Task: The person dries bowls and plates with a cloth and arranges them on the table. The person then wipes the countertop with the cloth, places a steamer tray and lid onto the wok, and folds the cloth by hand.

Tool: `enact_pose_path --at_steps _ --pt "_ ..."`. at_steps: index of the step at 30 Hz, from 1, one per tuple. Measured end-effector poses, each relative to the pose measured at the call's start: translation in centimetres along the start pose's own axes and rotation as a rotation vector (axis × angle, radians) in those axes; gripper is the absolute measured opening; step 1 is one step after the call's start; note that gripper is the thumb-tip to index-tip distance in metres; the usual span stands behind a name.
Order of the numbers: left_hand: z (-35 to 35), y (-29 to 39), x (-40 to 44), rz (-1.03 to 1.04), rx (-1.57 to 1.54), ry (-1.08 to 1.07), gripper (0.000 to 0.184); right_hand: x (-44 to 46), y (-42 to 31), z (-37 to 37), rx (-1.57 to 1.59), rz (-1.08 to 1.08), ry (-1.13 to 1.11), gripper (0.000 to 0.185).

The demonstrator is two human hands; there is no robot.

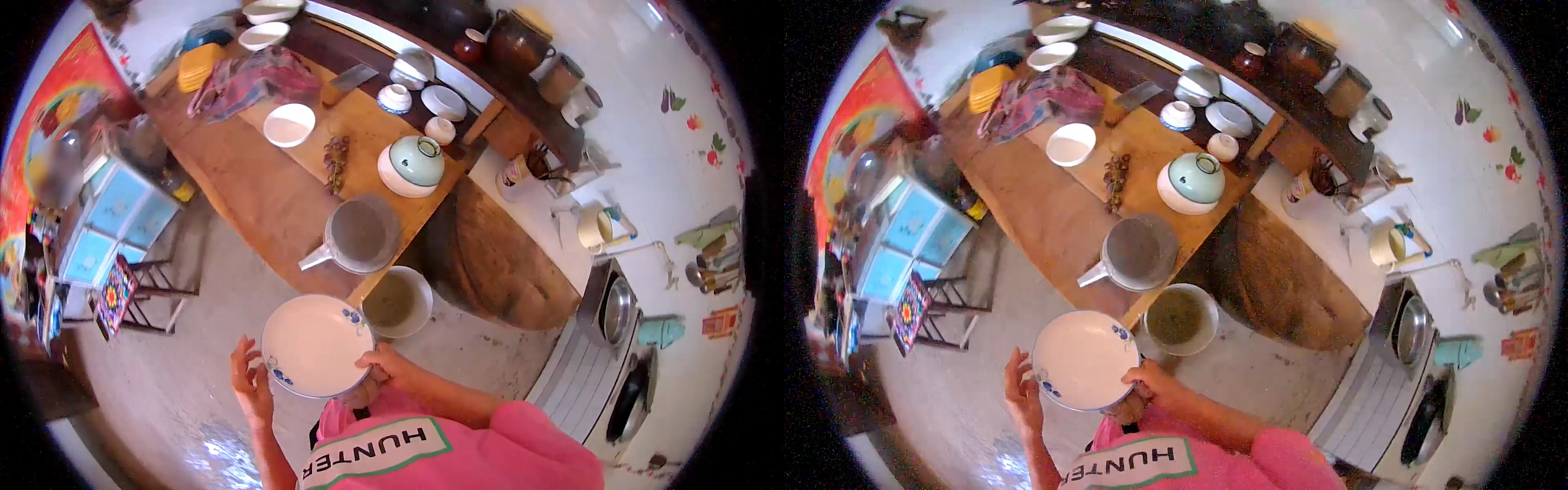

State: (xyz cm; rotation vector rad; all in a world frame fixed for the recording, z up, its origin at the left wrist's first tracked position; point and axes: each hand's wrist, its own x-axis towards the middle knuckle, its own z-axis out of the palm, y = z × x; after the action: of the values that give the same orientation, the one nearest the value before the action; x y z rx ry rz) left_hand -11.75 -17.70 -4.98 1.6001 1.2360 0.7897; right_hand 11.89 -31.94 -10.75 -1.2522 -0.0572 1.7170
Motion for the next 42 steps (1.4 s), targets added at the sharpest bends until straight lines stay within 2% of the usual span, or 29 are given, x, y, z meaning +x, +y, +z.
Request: enact_pose_path --at_steps 2,6,8,12,13,17,19,22,25,26,28,29,32,34,35,36,38,41,42 --pt "0.7 2.1 4.3 0.173 0.237 -0.097 0.051 2.2 -1.5 1.2 0.146 0.002 -0.043 0.026" --pt "0.5 3.3 12.0 0.509 0.405 -0.211 0.053 2.8 -9.9 6.1 0.585 0.116 -0.201 0.036" --pt "-0.2 4.7 16.6 0.671 0.508 -0.238 0.050 4.6 -12.1 7.0 0.606 0.153 -0.185 0.042" --pt "-1.5 9.1 23.4 0.870 0.537 -0.487 0.038 6.2 -17.7 9.1 0.477 0.138 -0.022 0.048" --pt "-1.6 10.3 24.7 0.900 0.547 -0.543 0.037 9.0 -15.9 7.9 0.443 0.004 -0.112 0.046" --pt "-1.6 11.6 30.2 1.078 0.562 -0.699 0.021 12.3 -16.8 8.1 0.466 -0.005 -0.088 0.046" --pt "-1.1 12.5 33.3 1.173 0.468 -0.820 0.016 11.5 -20.1 9.7 0.493 -0.012 -0.050 0.043" --pt "-0.1 13.1 37.7 1.267 0.337 -0.938 0.014 15.2 -19.9 10.0 0.545 -0.099 -0.056 0.043" --pt "0.2 12.5 42.6 1.271 0.232 -1.042 0.015 18.0 -21.8 11.6 0.589 -0.082 0.073 0.053" --pt "0.2 12.2 44.0 1.256 0.203 -1.066 0.016 18.7 -22.6 12.4 0.609 -0.098 0.115 0.056" --pt "0.2 11.8 47.5 1.100 0.201 -1.129 0.016 20.4 -24.8 14.1 0.670 -0.207 0.195 0.062" --pt "0.2 11.6 49.1 1.025 0.204 -1.164 0.017 22.0 -24.3 13.4 0.490 -0.175 0.276 0.063" --pt "-0.3 11.3 53.1 0.768 0.347 -0.988 0.028 25.9 -22.4 12.2 -0.118 -0.124 0.595 0.069" --pt "0.4 11.2 54.9 0.346 0.107 -0.988 0.040 26.5 -24.5 14.4 -0.672 -0.130 0.908 0.078" --pt "1.3 11.1 55.5 0.139 0.013 -0.925 0.041 26.7 -25.5 15.3 -0.928 -0.149 1.053 0.068" --pt "2.3 10.7 56.0 -0.066 -0.076 -0.849 0.043 26.7 -26.3 15.6 -0.590 -0.332 0.969 0.063" --pt "4.5 9.0 57.1 -0.209 -0.244 -0.851 0.049 26.7 -28.4 15.9 0.078 -0.670 0.742 0.052" --pt "8.5 7.7 58.0 -0.477 -0.509 -0.914 0.049 25.2 -32.5 16.8 0.257 -0.807 0.675 0.042" --pt "9.9 8.2 58.0 -0.507 -0.551 -0.914 0.048 25.2 -33.2 16.1 0.344 -0.776 0.728 0.040"
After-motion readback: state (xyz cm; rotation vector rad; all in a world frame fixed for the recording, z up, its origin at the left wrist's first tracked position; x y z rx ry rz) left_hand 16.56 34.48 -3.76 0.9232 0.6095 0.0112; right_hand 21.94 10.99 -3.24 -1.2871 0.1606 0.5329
